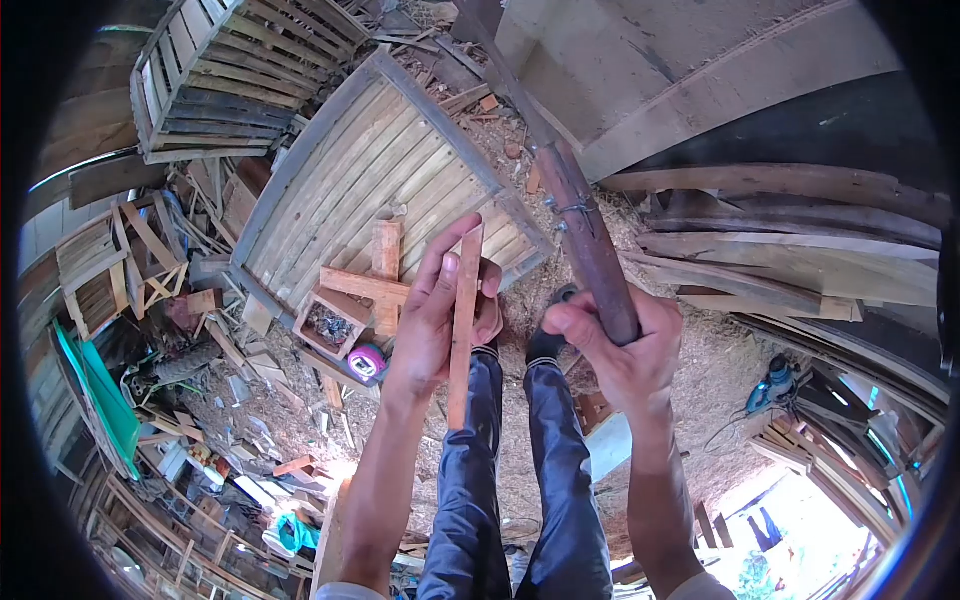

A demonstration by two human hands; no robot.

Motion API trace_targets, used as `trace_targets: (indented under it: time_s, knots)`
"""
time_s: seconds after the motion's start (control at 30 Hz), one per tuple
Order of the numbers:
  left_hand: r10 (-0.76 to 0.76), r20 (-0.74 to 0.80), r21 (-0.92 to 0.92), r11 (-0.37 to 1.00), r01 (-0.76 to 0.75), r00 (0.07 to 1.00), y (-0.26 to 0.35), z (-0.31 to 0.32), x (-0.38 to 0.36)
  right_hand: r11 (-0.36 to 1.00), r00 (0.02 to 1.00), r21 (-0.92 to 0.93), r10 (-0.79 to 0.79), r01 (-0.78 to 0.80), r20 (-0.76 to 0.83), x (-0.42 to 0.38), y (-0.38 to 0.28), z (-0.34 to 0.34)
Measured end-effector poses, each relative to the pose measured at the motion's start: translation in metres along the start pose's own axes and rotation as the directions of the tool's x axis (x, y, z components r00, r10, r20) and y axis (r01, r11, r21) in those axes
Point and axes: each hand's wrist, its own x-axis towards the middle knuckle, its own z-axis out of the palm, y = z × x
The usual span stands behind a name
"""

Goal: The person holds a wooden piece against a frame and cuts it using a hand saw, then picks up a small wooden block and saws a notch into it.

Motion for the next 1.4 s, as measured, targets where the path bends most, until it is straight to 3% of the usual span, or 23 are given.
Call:
trace_targets:
  time_s: [0.03,0.17,0.3,0.63,0.73,0.83,0.93,1.13,1.23,1.27,1.33,1.37,1.4]
  knots:
    - [-0.005,0.002,0.018,1.0,0.005,1.0,0.002,-0.001,0.001,0.999,0.999,-0.018,0.05,-0.05,0.008,0.0,-0.001,-0.001]
    - [0.026,0.043,-0.01,1.0,-0.026,0.999,0.007,-0.011,0.006,1.0,1.0,0.023,0.0,0.001,-0.021,0.0,0.008,0.003]
    - [0.049,-0.053,0.313,0.949,-0.03,0.997,0.015,-0.014,0.01,1.0,1.0,-0.021,0.001,-0.001,-0.005,-0.004,0.015,0.004]
    - [0.014,-0.006,-0.115,0.993,-0.015,1.0,0.023,-0.017,0.015,1.0,1.0,0.01,0.026,-0.026,0.003,-0.001,0.005,0.005]
    - [-0.031,-0.054,-0.044,0.999,0.028,0.998,0.021,-0.011,0.011,1.0,1.0,0.018,0.011,-0.01,-0.012,0.002,0.002,0.01]
    - [0.022,0.063,-0.075,0.997,-0.017,0.998,0.015,-0.016,0.013,0.999,1.0,0.037,0.014,-0.014,-0.01,0.001,0.0,0.013]
    - [-0.034,0.106,-0.208,0.977,0.055,0.994,0.011,-0.02,0.015,0.999,1.0,0.041,-0.007,0.008,-0.013,0.0,-0.001,0.014]
    - [-0.049,0.157,-0.169,0.983,0.076,0.986,0.007,-0.017,0.019,0.999,0.999,-0.002,-0.04,0.04,-0.034,-0.006,0.007,0.013]
    - [-0.033,0.056,0.166,0.986,0.023,0.998,0.017,-0.009,0.024,0.998,0.997,-0.004,-0.056,0.056,-0.043,-0.011,0.013,0.008]
    - [0.018,0.038,0.352,0.935,-0.03,0.999,0.018,-0.012,0.029,0.997,0.998,-0.049,-0.053,0.051,-0.036,-0.011,0.012,0.006]
    - [0.122,0.037,0.681,0.723,-0.114,0.992,0.024,-0.022,0.042,0.99,0.999,-0.135,-0.043,0.039,-0.026,-0.012,0.012,0.002]
    - [0.179,-0.022,0.819,0.567,-0.085,0.984,0.03,-0.024,0.045,0.992,0.998,-0.109,-0.06,0.057,-0.029,-0.013,0.015,0.001]
    - [0.232,0.108,0.907,0.375,-0.191,0.967,0.034,-0.028,0.05,0.994,0.996,-0.082,-0.079,0.076,-0.032,-0.014,0.021,-0.002]
